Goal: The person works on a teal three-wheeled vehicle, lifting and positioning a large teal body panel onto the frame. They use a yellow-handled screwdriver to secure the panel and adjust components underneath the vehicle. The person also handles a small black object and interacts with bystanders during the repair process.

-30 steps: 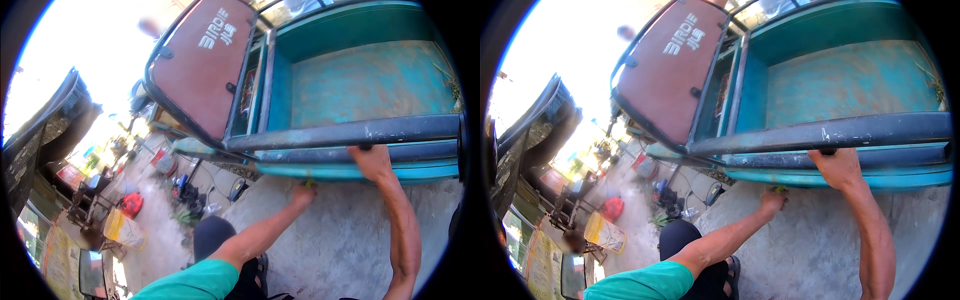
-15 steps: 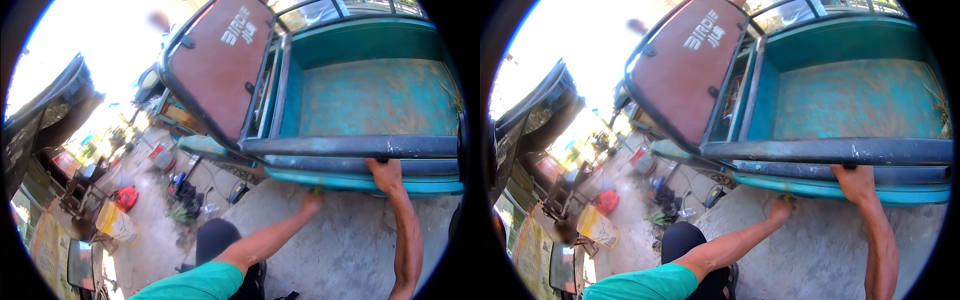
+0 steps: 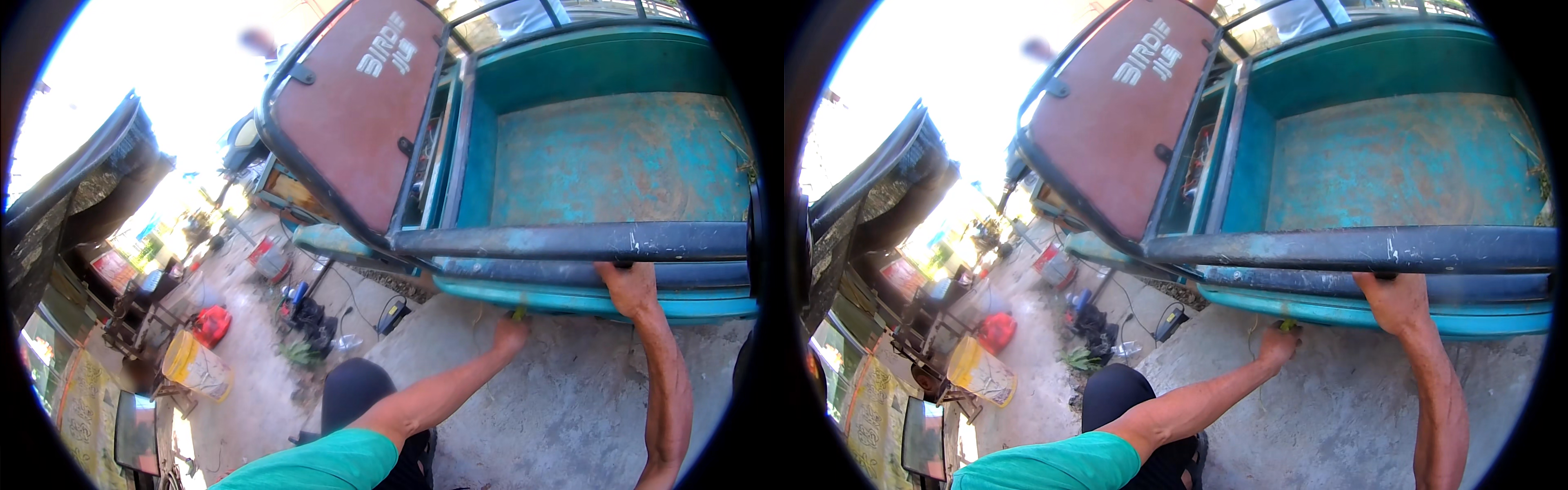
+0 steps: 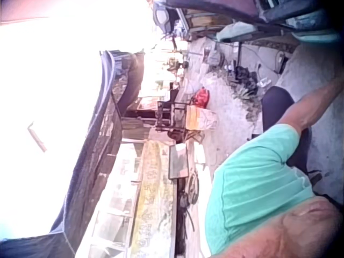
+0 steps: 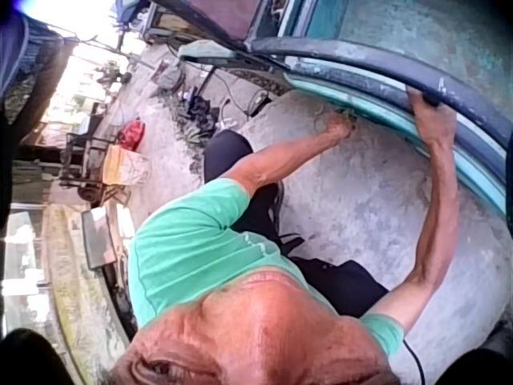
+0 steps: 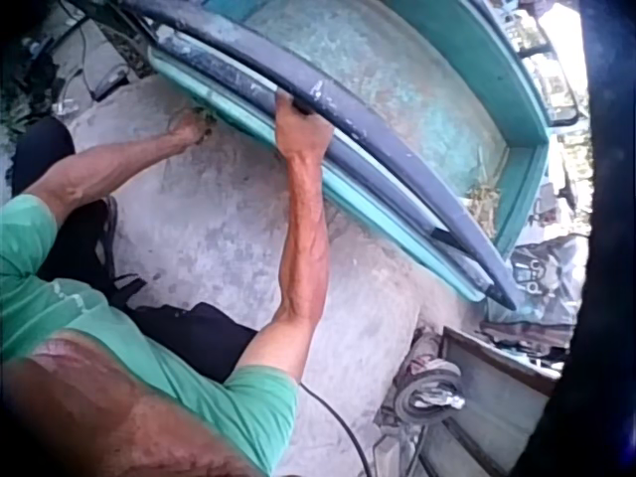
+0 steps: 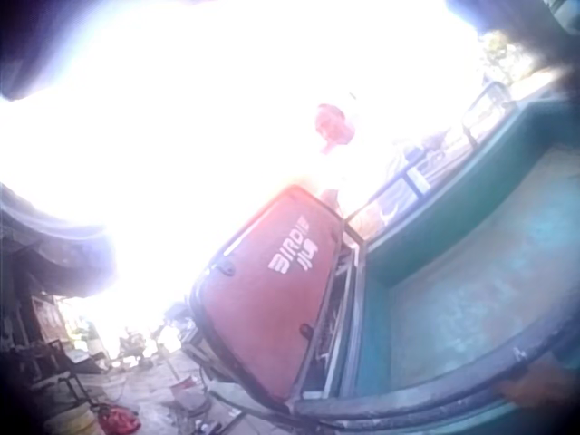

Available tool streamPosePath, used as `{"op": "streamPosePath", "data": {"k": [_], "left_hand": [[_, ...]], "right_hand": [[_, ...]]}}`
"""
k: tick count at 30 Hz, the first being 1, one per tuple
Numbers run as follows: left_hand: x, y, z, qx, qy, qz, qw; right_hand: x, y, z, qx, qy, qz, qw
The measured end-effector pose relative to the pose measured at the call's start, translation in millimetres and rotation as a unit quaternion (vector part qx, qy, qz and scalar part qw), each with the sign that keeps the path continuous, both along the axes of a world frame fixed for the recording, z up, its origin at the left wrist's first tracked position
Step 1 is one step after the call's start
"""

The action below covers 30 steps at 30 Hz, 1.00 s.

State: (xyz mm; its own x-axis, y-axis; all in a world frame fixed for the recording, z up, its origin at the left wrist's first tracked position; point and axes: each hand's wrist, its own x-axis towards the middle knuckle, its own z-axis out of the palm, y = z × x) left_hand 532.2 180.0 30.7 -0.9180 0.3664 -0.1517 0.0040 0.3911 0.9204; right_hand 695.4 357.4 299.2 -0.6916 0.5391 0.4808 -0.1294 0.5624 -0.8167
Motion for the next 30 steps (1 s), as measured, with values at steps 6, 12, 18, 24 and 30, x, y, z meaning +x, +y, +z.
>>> {"op": "streamPosePath", "data": {"k": [6,12,18,24,30], "left_hand": [[4,4,8,-0.008,-0.001,0.001,1.0],[3,0,3,-0.005,0.013,0.011,1.0],[8,1,14,-0.014,0.002,0.014,1.0],[12,4,25,-0.011,-0.021,0.024,0.999],[16,12,31,-0.022,-0.054,0.044,0.997]], "right_hand": [[-1,2,-2,0.005,0.014,0.0,1.0],[-1,1,-2,0.005,-0.003,0.002,1.0],[0,-1,1,0.011,-0.009,-0.011,1.0],[-1,-2,-1,0.001,0.018,-0.005,1.0],[0,1,-3,0.002,0.0,-0.006,1.0]]}}
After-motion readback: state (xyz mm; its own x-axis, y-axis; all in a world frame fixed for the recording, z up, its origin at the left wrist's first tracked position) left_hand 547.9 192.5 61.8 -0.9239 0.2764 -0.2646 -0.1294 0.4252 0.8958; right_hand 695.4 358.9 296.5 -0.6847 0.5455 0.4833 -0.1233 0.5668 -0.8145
